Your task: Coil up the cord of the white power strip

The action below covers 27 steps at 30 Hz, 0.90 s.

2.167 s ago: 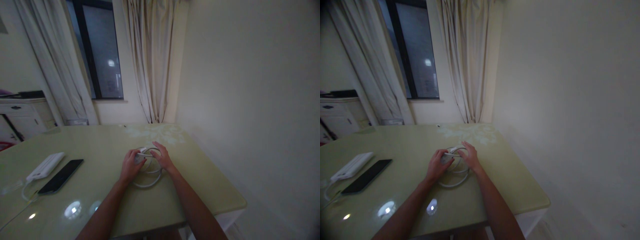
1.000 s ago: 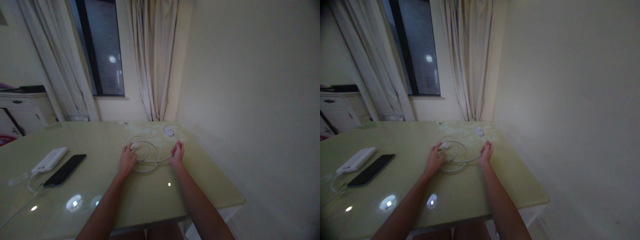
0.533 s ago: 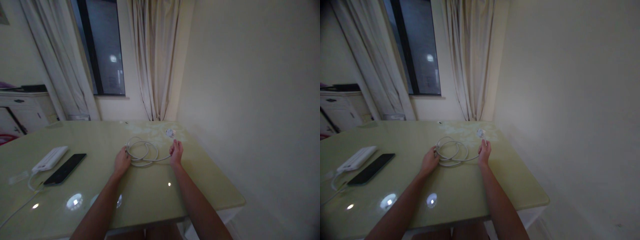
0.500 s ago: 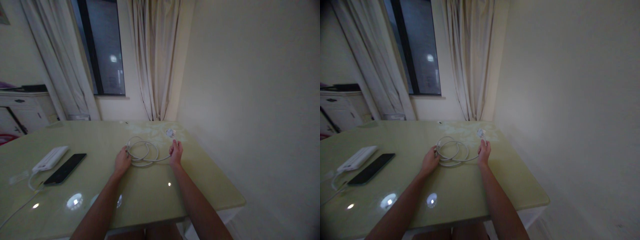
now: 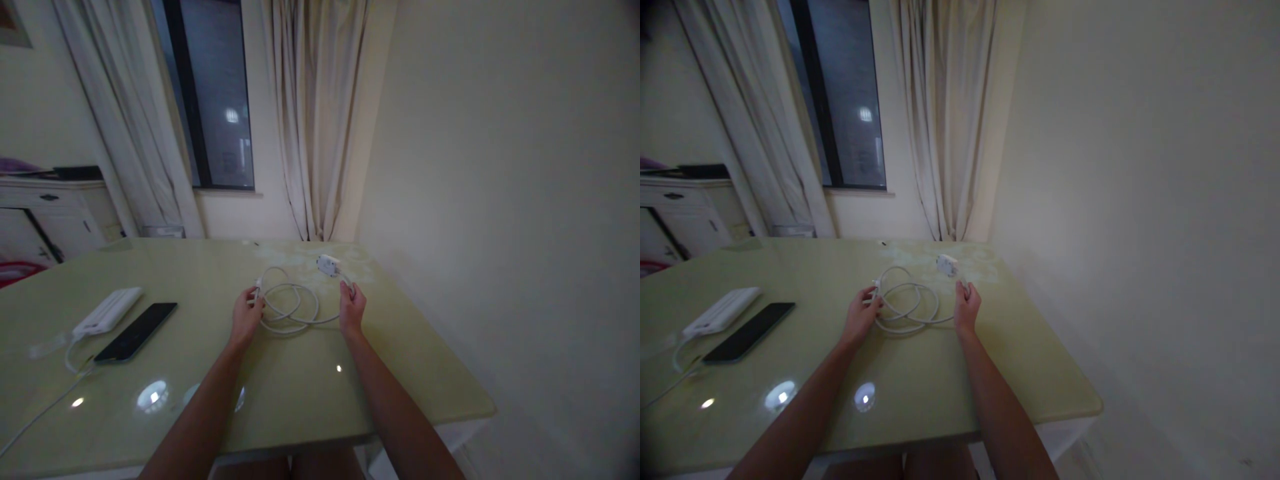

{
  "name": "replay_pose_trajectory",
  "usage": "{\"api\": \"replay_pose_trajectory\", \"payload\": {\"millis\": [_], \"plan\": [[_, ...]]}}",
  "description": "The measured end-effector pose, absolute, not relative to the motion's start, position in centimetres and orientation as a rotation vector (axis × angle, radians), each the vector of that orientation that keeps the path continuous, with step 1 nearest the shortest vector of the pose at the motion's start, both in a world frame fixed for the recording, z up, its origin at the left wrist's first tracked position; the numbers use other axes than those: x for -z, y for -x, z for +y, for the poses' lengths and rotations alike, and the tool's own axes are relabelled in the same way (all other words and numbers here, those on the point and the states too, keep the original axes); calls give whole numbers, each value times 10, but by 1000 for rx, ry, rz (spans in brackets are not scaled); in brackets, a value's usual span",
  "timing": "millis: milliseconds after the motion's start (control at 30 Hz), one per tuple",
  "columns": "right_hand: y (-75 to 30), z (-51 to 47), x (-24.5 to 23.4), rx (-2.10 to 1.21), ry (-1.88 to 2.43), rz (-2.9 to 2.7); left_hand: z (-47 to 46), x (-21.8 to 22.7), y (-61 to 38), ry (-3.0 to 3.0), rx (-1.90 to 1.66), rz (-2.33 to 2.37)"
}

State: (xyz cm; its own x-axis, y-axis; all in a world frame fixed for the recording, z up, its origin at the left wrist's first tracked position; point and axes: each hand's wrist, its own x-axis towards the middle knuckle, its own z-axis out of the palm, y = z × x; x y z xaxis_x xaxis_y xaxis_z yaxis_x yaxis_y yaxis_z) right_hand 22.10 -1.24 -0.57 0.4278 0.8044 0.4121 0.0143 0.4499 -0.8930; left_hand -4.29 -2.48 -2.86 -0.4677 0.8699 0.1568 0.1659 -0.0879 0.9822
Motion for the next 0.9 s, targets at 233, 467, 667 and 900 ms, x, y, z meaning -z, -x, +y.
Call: {"api": "replay_pose_trajectory", "payload": {"millis": [233, 467, 667, 900], "plan": [[-218, -13, 7, -514, 974, -1072, -21, 29, 49, -818, -1759, 1737], [-214, -16, 5, -561, 946, -1063, -24, 23, 53, -1076, -1702, 1902], [-212, -10, 8, -782, 902, -810, -27, 26, 53, -1203, -1478, 2049], [-208, -12, 2, -942, 843, -658, -53, 17, 39, -1674, -952, 2684]]}}
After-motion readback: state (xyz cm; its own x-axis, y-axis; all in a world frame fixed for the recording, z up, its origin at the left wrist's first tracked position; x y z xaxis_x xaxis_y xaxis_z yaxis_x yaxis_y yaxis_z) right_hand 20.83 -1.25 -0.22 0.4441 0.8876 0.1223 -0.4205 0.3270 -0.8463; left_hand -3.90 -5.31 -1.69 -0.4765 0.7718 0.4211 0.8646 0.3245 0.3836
